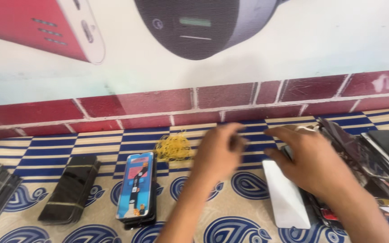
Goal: The person wipes the surfaces of multiple smartphone screens using a patterned cloth. They handle the devices one by one, picking them up from a pile, wiping the front and back, and placing them back down. The task involves repetitive cleaning motions on various phone units.
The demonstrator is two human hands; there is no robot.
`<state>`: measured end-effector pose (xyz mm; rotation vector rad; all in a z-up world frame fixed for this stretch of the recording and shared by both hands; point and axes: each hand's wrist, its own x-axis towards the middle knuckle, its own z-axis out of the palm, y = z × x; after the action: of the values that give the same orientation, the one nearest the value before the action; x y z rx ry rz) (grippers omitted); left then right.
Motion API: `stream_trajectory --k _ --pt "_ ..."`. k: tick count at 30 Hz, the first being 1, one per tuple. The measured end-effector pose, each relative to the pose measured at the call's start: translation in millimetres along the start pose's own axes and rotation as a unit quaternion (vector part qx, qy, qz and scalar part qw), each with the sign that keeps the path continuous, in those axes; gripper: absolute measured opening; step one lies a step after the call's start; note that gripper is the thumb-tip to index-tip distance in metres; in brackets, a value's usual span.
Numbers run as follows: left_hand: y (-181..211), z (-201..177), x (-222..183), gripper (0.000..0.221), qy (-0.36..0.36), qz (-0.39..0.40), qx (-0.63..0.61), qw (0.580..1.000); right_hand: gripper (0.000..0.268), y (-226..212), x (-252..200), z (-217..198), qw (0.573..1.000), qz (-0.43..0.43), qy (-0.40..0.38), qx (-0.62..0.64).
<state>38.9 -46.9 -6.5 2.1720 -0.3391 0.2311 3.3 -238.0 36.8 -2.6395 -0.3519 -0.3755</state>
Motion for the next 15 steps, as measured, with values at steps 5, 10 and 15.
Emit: stream_trajectory --k 5,10,15 --pt "-57.6 -76.5 -10.6 0.029 0.083 -0.028 0.117 0.989 0.029 -28.0 39.4 54.6 0.995 0.001 -0.09 0.048" --pt "-76.4 -78.9 -25.2 0.024 0.099 -0.012 0.261 0.96 0.022 -53.0 69.2 121.0 0.987 -0.074 -0.119 0.074" --pt "-82.0 -64.7 -24.5 0.027 0.079 0.005 0.305 0.949 0.02 -60.7 67.1 146.9 0.987 -0.012 -0.144 0.073"
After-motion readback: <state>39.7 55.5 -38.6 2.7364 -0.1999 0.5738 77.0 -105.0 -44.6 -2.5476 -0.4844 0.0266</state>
